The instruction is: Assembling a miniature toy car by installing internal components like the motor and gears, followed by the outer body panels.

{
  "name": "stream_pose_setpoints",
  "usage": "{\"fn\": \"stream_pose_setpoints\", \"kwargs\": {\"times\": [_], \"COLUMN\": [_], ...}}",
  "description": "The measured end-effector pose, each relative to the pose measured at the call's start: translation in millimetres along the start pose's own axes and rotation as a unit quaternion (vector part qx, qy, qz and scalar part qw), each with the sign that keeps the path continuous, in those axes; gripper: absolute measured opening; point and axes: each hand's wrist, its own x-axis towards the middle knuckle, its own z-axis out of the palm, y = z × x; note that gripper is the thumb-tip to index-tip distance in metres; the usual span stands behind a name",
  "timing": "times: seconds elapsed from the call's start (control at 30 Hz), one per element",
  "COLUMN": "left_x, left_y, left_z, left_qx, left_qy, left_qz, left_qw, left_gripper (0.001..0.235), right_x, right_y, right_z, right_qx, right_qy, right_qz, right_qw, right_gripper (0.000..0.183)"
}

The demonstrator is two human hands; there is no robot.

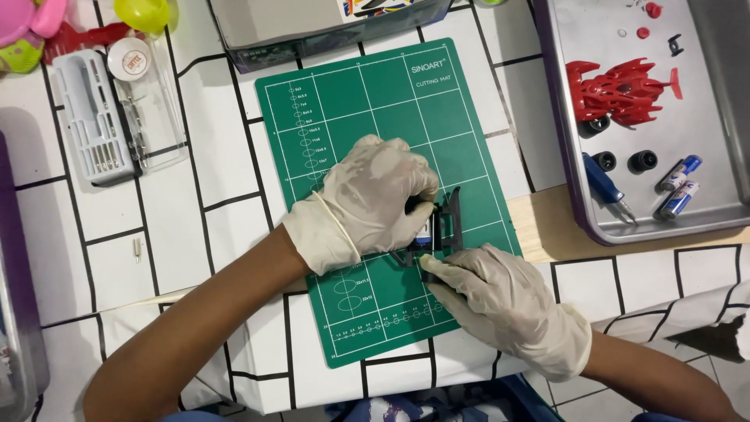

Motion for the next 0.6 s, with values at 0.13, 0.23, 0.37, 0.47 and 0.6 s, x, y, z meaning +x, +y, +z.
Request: {"fn": "stream_pose_setpoints", "kwargs": {"times": [0.13, 0.23, 0.37, 0.47, 0.6], "left_x": [9, 13, 14, 15, 14], "left_y": [4, 8, 4, 6, 5], "left_z": [-14, -22, -18, -25, -24], "left_qx": [-0.087, -0.145, -0.150, -0.162, -0.169], "left_qy": [-0.039, -0.075, -0.098, -0.110, -0.122], "left_qz": [-0.027, -0.085, -0.125, -0.130, -0.126], "left_qw": [0.995, 0.983, 0.976, 0.972, 0.970], "left_gripper": [0.014, 0.014, 0.011, 0.010, 0.015], "right_x": [-2, -7, -9, -3, -2], "right_y": [2, 4, 5, 2, 2], "right_z": [2, 5, 7, 2, 2], "right_qx": [0.037, 0.054, 0.049, 0.076, 0.090], "right_qy": [0.019, -0.001, -0.007, -0.006, 0.003], "right_qz": [-0.032, -0.024, -0.021, -0.014, -0.013], "right_qw": [0.999, 0.998, 0.999, 0.997, 0.996], "right_gripper": [0.052, 0.055, 0.050, 0.048, 0.050]}}
